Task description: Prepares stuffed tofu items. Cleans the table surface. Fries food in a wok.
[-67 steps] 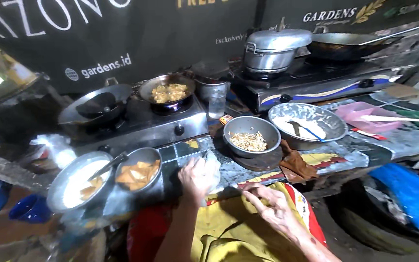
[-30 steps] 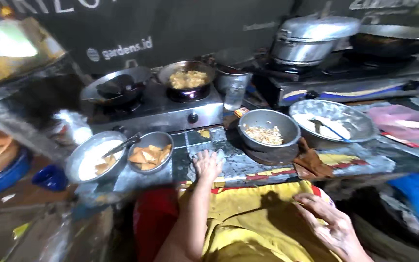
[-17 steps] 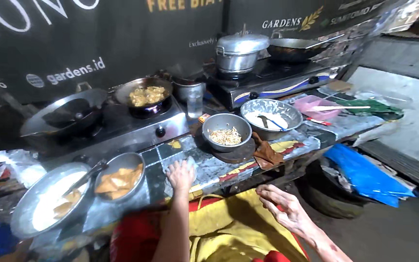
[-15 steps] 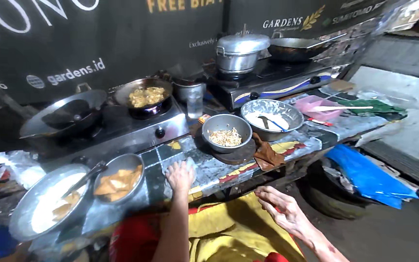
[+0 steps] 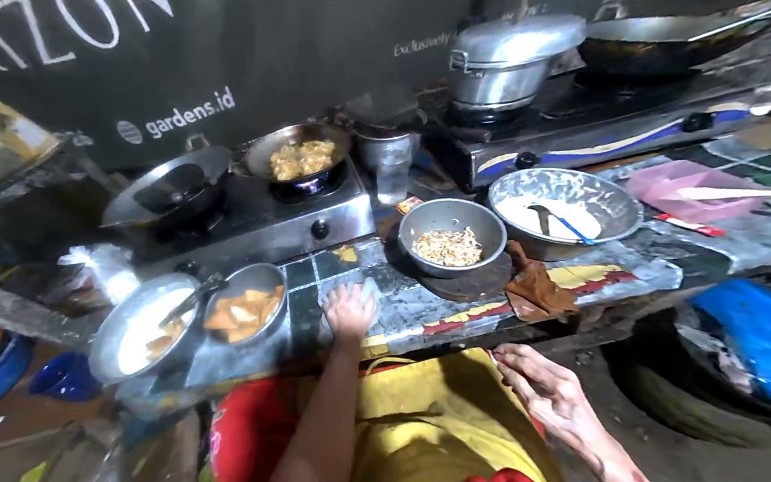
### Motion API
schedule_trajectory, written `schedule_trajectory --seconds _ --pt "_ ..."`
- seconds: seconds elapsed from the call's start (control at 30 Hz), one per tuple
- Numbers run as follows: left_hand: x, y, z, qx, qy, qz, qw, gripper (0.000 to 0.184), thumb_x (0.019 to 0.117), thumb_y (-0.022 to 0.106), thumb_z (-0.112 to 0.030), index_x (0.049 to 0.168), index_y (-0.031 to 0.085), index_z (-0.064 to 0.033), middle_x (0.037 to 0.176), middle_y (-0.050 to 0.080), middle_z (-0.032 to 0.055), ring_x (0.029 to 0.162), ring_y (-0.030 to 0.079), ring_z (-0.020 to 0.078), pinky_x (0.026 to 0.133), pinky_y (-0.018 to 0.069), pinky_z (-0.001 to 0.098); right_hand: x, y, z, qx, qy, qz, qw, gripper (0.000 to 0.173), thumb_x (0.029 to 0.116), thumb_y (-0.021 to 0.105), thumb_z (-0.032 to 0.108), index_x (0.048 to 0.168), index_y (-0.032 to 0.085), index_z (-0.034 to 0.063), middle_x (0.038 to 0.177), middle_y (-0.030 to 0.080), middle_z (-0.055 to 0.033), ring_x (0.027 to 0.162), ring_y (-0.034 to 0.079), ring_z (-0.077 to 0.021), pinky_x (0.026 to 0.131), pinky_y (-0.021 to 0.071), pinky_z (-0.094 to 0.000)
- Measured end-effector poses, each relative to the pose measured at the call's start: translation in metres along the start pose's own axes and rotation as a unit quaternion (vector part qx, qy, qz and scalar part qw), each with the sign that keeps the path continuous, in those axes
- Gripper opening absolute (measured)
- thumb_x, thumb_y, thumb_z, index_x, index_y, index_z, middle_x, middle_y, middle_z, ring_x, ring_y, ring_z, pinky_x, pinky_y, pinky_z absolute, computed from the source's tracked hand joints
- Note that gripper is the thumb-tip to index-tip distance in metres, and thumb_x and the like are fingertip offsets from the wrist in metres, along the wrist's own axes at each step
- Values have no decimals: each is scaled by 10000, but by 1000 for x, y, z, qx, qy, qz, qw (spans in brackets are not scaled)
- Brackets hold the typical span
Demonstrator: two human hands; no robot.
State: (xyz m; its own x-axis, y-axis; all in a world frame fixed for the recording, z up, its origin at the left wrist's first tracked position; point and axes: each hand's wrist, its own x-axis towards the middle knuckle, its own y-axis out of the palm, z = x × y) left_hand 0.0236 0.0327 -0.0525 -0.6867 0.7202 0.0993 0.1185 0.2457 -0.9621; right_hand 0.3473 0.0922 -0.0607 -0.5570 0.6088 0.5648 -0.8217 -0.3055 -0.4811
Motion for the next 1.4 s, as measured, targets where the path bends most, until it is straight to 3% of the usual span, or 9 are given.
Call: schedule_trajectory --seconds 0.2,0.43,0.63,0.87,1.07,1.13,1.23,1.3,1.4 --pt "-2 2 -1 -6 26 -25 999 518 997 561 -507 1281 701 -99 1360 619 244 1298 559 454 1004 457 641 -2 -9 1 -34 -5 -35 999 231 912 571 78 926 767 -44 1015 745 -175 923 723 -154 842 568 -210" --pt "-1 8 5 -12 45 -69 997 495 983 591 -477 1219 728 -65 1283 649 274 1247 579 504 918 471 695 -5 -3 0 -51 7 -25 998 217 912 574 65 926 766 -36 1015 750 -167 941 734 -207 860 583 -273" --pt "1 9 11 -17 59 -111 992 476 960 619 -455 1141 745 -32 1196 678 291 1172 620 520 849 499 685 4 12 4 -36 -15 -17 999 203 920 578 64 915 760 -25 988 749 -155 905 731 -198 803 586 -280" --pt "0 0 11 -20 54 -89 994 486 968 610 -474 1164 746 -50 1237 672 278 1204 611 506 910 491 676 16 25 8 -31 -19 22 999 219 910 573 76 916 768 -22 980 752 -152 914 733 -193 823 583 -268" --pt "8 -1 15 -32 38 -34 998 640 1012 421 -633 1223 737 -118 1303 661 214 1263 588 438 978 473 630 44 52 14 4 -22 76 997 246 925 559 101 939 773 -20 1010 755 -155 915 737 -198 818 592 -288" --pt "11 3 17 -51 40 -38 997 619 1035 395 -596 1207 746 -116 1274 677 212 1244 601 434 974 476 626 57 63 16 23 -16 96 995 246 925 562 103 950 773 -21 1031 755 -158 961 735 -208 862 584 -299" --pt "16 19 21 -93 75 -133 984 550 1052 394 -471 1039 788 -87 1077 727 205 1071 677 436 839 524 622 83 80 19 49 -6 113 992 241 919 571 75 977 767 -52 1029 751 -188 956 735 -243 873 584 -336" --pt "15 17 20 -115 71 -130 982 512 1072 388 -388 1090 794 -77 1123 726 211 1098 666 433 880 502 623 103 96 18 51 -12 105 993 248 914 573 75 991 767 -57 1026 754 -194 963 740 -255 882 584 -340" --pt "16 14 22 -140 78 -122 980 470 1059 414 -319 1061 794 -43 1107 724 230 1084 669 442 898 501 625 137 122 16 54 -5 89 995 262 929 554 64 1026 752 -77 1036 746 -215 972 736 -288 893 582 -382"
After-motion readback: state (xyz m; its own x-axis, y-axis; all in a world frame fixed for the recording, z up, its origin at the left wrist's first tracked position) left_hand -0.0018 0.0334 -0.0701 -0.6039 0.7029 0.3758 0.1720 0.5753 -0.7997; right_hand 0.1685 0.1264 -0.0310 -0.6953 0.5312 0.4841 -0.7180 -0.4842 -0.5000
